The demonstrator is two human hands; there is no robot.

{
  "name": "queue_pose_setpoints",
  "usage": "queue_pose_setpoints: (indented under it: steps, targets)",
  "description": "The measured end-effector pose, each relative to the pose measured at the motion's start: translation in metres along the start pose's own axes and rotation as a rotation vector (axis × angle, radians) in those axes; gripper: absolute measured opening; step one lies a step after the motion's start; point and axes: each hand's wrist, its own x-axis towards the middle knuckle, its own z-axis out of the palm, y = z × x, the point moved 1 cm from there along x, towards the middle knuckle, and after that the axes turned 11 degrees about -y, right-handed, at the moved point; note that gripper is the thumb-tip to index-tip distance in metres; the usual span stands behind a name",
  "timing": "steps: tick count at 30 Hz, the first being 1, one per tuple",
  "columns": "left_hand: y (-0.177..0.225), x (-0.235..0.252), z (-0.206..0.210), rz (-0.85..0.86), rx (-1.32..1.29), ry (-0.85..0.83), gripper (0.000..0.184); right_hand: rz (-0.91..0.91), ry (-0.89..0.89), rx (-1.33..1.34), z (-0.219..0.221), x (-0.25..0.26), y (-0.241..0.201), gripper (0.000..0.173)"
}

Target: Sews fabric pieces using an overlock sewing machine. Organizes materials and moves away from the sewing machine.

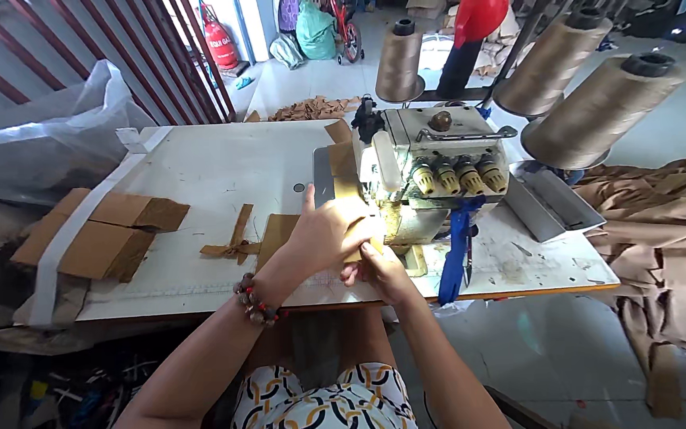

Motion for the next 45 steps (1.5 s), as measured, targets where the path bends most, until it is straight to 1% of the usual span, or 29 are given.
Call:
queue_pose_setpoints:
  steps: [2, 4, 7, 9, 11, 12, 13, 15, 16, 17, 18, 21, 23, 25, 26, 27, 28, 29, 30, 31, 32, 33, 34, 35, 37, 41, 45]
  targets:
    - [-0.002, 0.007, -0.013, -0.009, -0.065, -0.044, 0.04, -0.001, -0.059, -0.043, -0.005, -0.001, 0.007, 0.047]
    - [-0.005, 0.017, -0.02, -0.033, -0.1, -0.067, 0.04, -0.009, -0.104, -0.073, -0.011, -0.003, 0.018, 0.046]
    - [-0.014, 0.028, -0.025, -0.099, -0.115, -0.13, 0.048, -0.032, -0.104, -0.093, -0.012, -0.007, 0.023, 0.044]
    - [-0.026, 0.02, -0.024, -0.14, -0.14, -0.1, 0.051, -0.05, -0.1, -0.094, -0.013, -0.009, 0.024, 0.046]
    - [-0.042, -0.005, -0.022, -0.229, -0.188, -0.004, 0.04, -0.081, -0.1, -0.115, -0.013, -0.008, 0.025, 0.05]
    - [-0.052, -0.02, -0.018, -0.295, -0.194, 0.014, 0.035, -0.095, -0.092, -0.129, -0.012, -0.008, 0.026, 0.052]
    - [-0.065, -0.033, -0.011, -0.356, -0.194, -0.012, 0.031, -0.105, -0.086, -0.14, -0.011, -0.007, 0.027, 0.054]
    - [-0.092, -0.05, 0.013, -0.438, -0.15, -0.139, 0.028, -0.112, -0.086, -0.161, -0.01, -0.006, 0.028, 0.056]
    - [-0.101, -0.056, 0.025, -0.453, -0.11, -0.179, 0.025, -0.111, -0.085, -0.171, -0.01, -0.004, 0.029, 0.056]
    - [-0.105, -0.061, 0.034, -0.444, -0.076, -0.18, 0.02, -0.111, -0.083, -0.184, -0.009, -0.003, 0.029, 0.056]
    - [-0.108, -0.065, 0.04, -0.428, -0.057, -0.167, 0.018, -0.111, -0.078, -0.198, -0.008, -0.002, 0.028, 0.055]
    - [-0.109, -0.07, 0.046, -0.388, -0.044, -0.072, 0.018, -0.108, -0.059, -0.214, -0.009, -0.004, 0.03, 0.053]
    - [-0.106, -0.072, 0.046, -0.343, -0.064, 0.086, 0.02, -0.091, -0.029, -0.239, -0.007, -0.004, 0.028, 0.05]
    - [-0.092, -0.072, 0.04, -0.221, -0.065, 0.275, 0.02, -0.075, -0.001, -0.29, -0.001, -0.004, 0.026, 0.044]
    - [-0.076, -0.07, 0.033, -0.147, -0.06, 0.329, 0.021, -0.073, -0.007, -0.325, 0.002, -0.004, 0.026, 0.048]
    - [-0.057, -0.066, 0.026, -0.076, -0.044, 0.338, 0.022, -0.066, -0.024, -0.338, 0.006, -0.004, 0.028, 0.069]
    - [-0.037, -0.061, 0.02, -0.021, -0.024, 0.31, 0.022, -0.049, -0.034, -0.329, 0.011, -0.005, 0.03, 0.096]
    - [-0.021, -0.055, 0.017, 0.022, 0.0, 0.279, 0.021, -0.016, -0.018, -0.296, 0.018, -0.007, 0.031, 0.114]
    - [-0.008, -0.048, 0.017, 0.047, 0.023, 0.25, 0.021, 0.017, 0.018, -0.238, 0.024, -0.01, 0.03, 0.118]
    - [0.0, -0.042, 0.019, 0.064, 0.039, 0.229, 0.021, 0.032, 0.062, -0.163, 0.03, -0.012, 0.029, 0.104]
    - [0.004, -0.038, 0.022, 0.074, 0.047, 0.215, 0.022, 0.032, 0.105, -0.099, 0.032, -0.013, 0.028, 0.073]
    - [0.006, -0.034, 0.025, 0.08, 0.054, 0.21, 0.023, 0.021, 0.121, -0.04, 0.03, -0.014, 0.027, 0.046]
    - [0.01, -0.032, 0.027, 0.08, 0.065, 0.203, 0.026, 0.015, 0.134, -0.015, 0.027, -0.016, 0.026, 0.03]
    - [0.014, -0.031, 0.027, 0.072, 0.078, 0.181, 0.029, 0.02, 0.146, -0.024, 0.024, -0.018, 0.024, 0.026]
    - [0.022, -0.029, 0.028, 0.056, 0.089, 0.147, 0.033, 0.042, 0.17, -0.058, 0.019, -0.023, 0.02, 0.025]
    - [0.026, -0.019, 0.025, 0.022, 0.098, 0.137, 0.035, 0.055, 0.236, -0.071, 0.019, -0.02, 0.01, 0.023]
    - [0.029, -0.017, 0.023, 0.002, 0.12, 0.117, 0.035, 0.056, 0.263, -0.083, 0.019, -0.019, 0.006, 0.021]
